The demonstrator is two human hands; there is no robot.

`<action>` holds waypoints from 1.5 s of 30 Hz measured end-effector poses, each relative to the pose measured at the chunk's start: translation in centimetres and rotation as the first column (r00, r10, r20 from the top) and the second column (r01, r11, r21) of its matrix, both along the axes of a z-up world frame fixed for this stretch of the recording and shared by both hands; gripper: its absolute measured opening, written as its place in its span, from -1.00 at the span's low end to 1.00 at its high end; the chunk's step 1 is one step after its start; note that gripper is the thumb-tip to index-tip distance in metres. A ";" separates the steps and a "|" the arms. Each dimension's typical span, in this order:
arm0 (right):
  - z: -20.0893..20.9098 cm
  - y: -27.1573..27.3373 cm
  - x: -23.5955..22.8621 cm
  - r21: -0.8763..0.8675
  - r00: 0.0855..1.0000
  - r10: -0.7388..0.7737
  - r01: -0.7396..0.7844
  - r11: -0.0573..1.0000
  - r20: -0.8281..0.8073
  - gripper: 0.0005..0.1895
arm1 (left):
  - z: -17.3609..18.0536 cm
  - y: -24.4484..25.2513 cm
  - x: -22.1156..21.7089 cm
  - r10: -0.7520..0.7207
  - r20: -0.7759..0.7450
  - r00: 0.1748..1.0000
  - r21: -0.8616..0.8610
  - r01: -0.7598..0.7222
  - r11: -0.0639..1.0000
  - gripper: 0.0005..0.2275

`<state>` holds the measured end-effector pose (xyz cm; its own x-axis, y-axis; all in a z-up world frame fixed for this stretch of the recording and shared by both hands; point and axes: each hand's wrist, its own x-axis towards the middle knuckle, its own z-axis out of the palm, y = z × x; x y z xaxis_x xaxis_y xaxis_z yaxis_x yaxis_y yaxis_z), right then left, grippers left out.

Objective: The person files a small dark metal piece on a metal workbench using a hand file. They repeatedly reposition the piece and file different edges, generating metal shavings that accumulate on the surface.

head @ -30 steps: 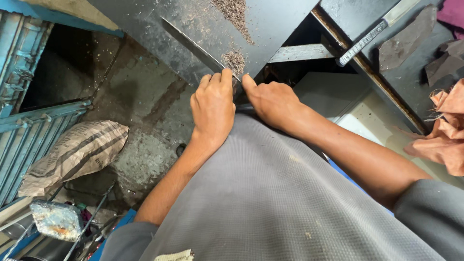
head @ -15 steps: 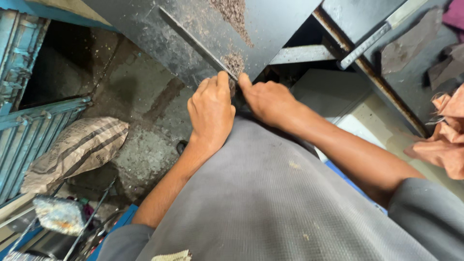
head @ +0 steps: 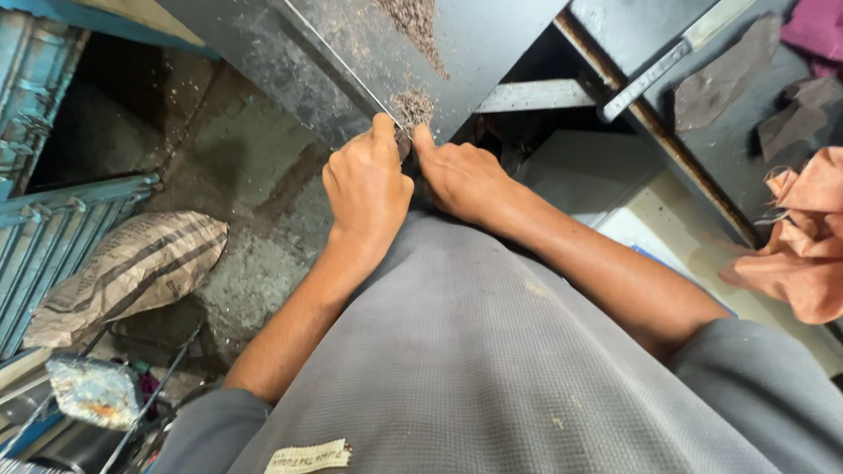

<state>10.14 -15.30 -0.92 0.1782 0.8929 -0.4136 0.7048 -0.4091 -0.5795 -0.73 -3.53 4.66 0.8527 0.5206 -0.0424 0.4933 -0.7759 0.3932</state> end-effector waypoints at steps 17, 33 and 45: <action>3.1 0.0 2.4 -0.171 0.983 -0.090 0.062 0.983 -0.163 -0.66 | 0.5 3.2 1.6 0.140 -0.073 0.987 -0.233 -0.154 0.960 -0.78; 7.1 -2.0 1.0 0.174 0.967 -0.016 -0.030 0.984 0.254 -0.76 | -0.2 6.2 0.8 0.276 -0.155 0.949 -0.563 -0.314 0.764 -0.76; 3.9 -1.2 1.0 0.018 0.985 0.055 -0.059 0.998 0.163 -0.83 | -0.4 5.2 0.5 0.163 0.062 0.985 -0.371 -0.129 0.920 -0.70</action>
